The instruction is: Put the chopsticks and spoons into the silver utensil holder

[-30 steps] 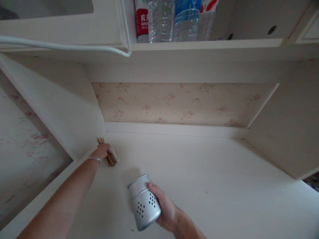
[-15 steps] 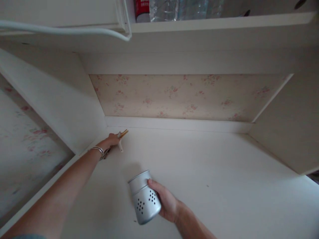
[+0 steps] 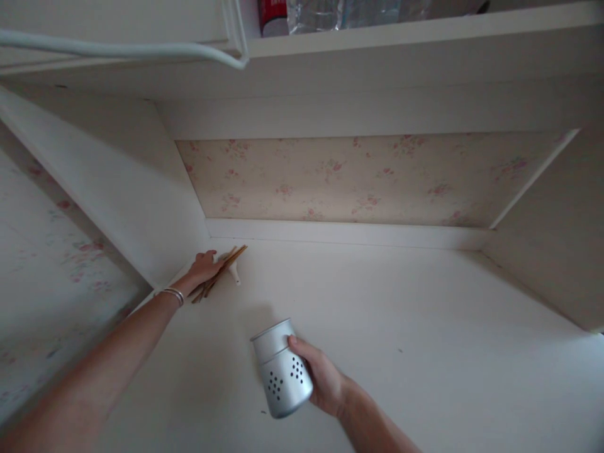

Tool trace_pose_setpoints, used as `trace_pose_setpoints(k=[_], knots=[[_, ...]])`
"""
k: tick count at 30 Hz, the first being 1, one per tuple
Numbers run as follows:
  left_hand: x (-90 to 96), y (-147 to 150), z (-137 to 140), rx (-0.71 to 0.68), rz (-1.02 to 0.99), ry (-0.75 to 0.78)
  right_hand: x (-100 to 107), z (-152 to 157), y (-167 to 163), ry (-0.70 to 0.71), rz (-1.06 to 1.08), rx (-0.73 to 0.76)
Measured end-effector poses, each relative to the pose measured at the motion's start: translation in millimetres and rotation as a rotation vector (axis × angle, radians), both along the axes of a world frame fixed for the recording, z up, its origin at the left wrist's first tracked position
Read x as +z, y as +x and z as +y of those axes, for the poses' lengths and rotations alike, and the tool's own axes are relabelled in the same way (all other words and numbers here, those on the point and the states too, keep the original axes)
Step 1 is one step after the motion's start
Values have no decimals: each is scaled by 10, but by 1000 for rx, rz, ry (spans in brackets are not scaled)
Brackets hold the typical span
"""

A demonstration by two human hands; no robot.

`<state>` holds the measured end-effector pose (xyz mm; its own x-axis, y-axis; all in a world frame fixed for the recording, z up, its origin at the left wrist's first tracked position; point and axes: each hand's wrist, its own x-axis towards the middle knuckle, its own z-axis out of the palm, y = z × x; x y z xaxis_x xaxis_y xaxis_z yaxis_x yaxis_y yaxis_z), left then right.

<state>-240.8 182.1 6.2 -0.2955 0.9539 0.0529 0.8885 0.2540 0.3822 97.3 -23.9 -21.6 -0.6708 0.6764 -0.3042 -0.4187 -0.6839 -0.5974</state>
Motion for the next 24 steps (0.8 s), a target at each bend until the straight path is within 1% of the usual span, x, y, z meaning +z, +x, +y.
trace_pose_setpoints(k=[3,5,8,11,14,18,21,22,24], knots=[[-106,30,-115,-152,99,-113,-3,-2,4,5,8,8],[-157,67,-185,-213,179,-123,17,-8,10,10,2,12],[-177,129,-269,-226,253,-73,52,-17,23,22,-16,1],[-153,195,-338,-218,332,-95,60,-21,34,45,-6,4],[-126,257,-406,-264,404,-90,48,-21,35,65,7,19],[-123,308,-484,-322,434,-55,52,-22,26,87,16,5],[-141,340,-512,-360,433,-2,68,-25,23,99,29,5],[-148,353,-510,-353,425,16,71,-27,22,102,33,8],[-154,380,-481,-264,367,31,72,-29,21,106,40,7]])
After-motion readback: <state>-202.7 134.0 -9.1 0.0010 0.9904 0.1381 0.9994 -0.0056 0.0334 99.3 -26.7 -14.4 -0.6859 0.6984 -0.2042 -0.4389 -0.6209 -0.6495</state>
